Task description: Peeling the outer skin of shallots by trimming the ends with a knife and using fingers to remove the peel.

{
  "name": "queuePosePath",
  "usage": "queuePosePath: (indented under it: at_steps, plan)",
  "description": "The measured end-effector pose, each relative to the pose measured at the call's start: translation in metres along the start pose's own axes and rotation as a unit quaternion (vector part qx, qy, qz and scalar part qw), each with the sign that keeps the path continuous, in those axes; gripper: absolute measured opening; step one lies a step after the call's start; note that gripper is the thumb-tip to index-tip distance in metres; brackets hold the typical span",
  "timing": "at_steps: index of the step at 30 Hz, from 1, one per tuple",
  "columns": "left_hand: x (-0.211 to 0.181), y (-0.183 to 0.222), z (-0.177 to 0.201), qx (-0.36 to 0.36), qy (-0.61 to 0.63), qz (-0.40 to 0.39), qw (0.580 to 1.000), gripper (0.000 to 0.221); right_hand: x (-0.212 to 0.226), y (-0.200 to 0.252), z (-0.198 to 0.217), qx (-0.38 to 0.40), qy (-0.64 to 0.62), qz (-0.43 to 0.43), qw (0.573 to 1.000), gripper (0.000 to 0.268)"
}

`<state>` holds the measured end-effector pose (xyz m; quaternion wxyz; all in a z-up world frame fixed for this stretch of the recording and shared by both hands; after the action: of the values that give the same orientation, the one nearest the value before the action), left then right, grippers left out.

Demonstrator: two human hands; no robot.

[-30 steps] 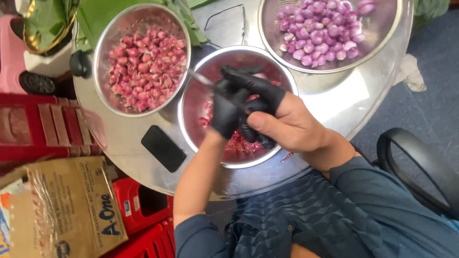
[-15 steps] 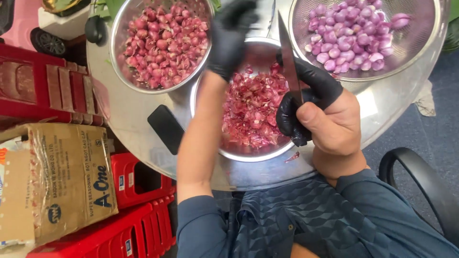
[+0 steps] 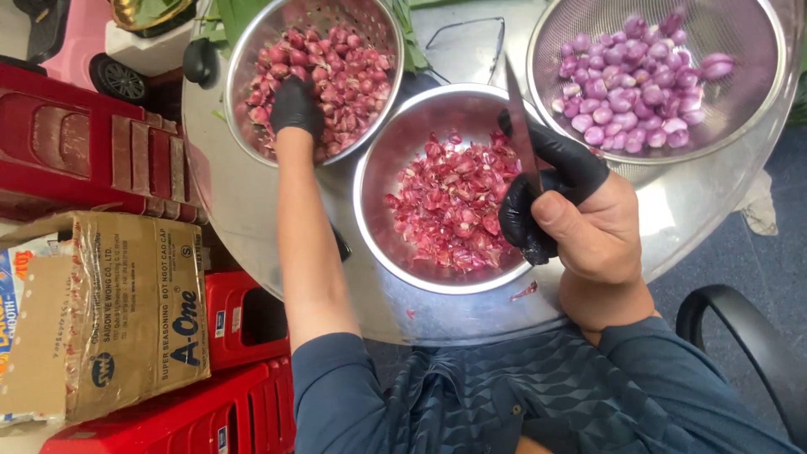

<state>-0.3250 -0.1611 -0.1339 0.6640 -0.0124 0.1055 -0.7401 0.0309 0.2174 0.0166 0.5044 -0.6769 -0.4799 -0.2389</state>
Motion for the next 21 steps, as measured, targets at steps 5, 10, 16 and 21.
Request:
queuePosePath:
  at_steps: [5,10,16,21]
  plan:
    - [-0.020,0.001,0.002,0.034,-0.062,0.062,0.996,0.052,-0.001,-0.005,-0.002,0.029,-0.004,0.039,0.999,0.058]
    - [-0.024,0.002,0.011,0.031,-0.053,0.066,0.996,0.051,-0.002,-0.006,-0.002,0.034,-0.018,0.032,0.999,0.059]
    - [-0.032,-0.001,0.016,0.040,-0.049,0.058,0.996,0.048,-0.003,-0.007,-0.001,0.034,-0.025,0.019,0.999,0.061]
    - [-0.034,0.000,0.013,0.058,-0.047,0.053,0.996,0.045,0.000,-0.008,-0.001,0.064,-0.016,0.019,0.998,0.061]
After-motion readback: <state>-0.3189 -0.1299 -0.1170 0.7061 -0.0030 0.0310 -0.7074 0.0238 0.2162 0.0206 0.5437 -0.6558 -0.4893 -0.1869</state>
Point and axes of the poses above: each hand's wrist, its own y-axis away from the middle knuckle, its own z-axis out of the back of the hand, x = y × z, the point moved 4 cm from there along -y, towards the middle knuckle, and after that the axes turned 2 degrees about z, right-handed, at the moved point
